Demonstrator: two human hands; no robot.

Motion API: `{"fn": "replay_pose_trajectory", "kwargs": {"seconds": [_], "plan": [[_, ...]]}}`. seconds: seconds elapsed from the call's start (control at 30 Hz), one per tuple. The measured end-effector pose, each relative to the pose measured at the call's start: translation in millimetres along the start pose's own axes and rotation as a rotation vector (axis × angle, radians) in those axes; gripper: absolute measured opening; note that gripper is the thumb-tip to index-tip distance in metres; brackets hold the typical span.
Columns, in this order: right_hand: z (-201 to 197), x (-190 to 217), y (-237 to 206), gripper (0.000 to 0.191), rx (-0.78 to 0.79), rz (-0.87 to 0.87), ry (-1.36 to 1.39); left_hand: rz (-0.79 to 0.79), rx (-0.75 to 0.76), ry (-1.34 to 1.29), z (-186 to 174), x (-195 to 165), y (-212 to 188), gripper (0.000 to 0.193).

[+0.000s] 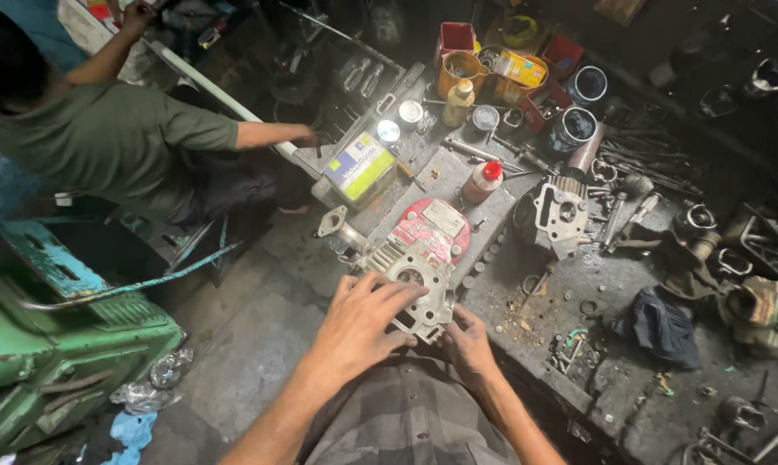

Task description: The person cleans a metal engine cylinder head using a dark cloth and a teal rag, wiping the surfaces and edges. They then place the part into a red bench vise, tighten it, and proceed to wipe the interior and exterior surfaces of the cylinder head with the teal rag.

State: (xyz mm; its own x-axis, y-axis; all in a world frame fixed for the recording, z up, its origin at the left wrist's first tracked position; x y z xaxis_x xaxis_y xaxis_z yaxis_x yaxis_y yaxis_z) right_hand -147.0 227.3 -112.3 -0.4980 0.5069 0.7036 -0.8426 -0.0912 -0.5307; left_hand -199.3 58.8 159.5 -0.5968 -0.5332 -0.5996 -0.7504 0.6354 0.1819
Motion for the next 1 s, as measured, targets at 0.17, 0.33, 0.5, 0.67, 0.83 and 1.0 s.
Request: {"fn": "replay_pose_trajectory", "kwargs": {"seconds": [0.17,0.33,0.5,0.67,0.83,1.0], "plan": [[-16.6,-14.9,3.9,0.026,-0.080,-0.042,-0.110,0.022,-0.067,-0.030,-5.7,-0.9,-6.7,0.078],[-1.4,-18.0,2.1,0.027,-0.007,-0.030,0.051,-0.083,-0.102,-0.094,-0.9,14.3,-6.3,0.101],[10.0,-7.3,-0.3,0.027,0.046,-0.021,0.054,-0.126,-0.045,-0.074,1.6,24.3,-2.3,0.105],[7.3,-5.9,0.5,0.027,0.046,-0.044,-0.004,-0.128,-0.012,-0.076,4.4,23.7,0.0,0.102],[-9.7,-5.7,-0.1,0.024,-0.026,-0.001,-0.137,-0.093,-0.030,-0.106,-3.9,24.4,0.6,0.078],[-22.8,24.7,4.8,0.022,-0.073,-0.176,-0.664,0.079,-0.105,-0.138,-42.3,40.8,14.6,0.040]]}}
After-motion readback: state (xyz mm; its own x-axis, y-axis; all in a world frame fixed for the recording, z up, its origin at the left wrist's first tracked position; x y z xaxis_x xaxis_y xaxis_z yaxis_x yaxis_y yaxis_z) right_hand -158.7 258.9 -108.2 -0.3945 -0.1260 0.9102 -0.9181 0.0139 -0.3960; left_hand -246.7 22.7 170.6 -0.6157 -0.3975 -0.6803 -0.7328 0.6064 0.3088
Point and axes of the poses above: each hand's wrist, its own y-axis towards the middle knuckle, its own z-axis out of the palm, x = y × z, the point moved 10 cm from there along y, towards the middle knuckle, and after that the axes turned 8 degrees about z, right-handed, at the moved point
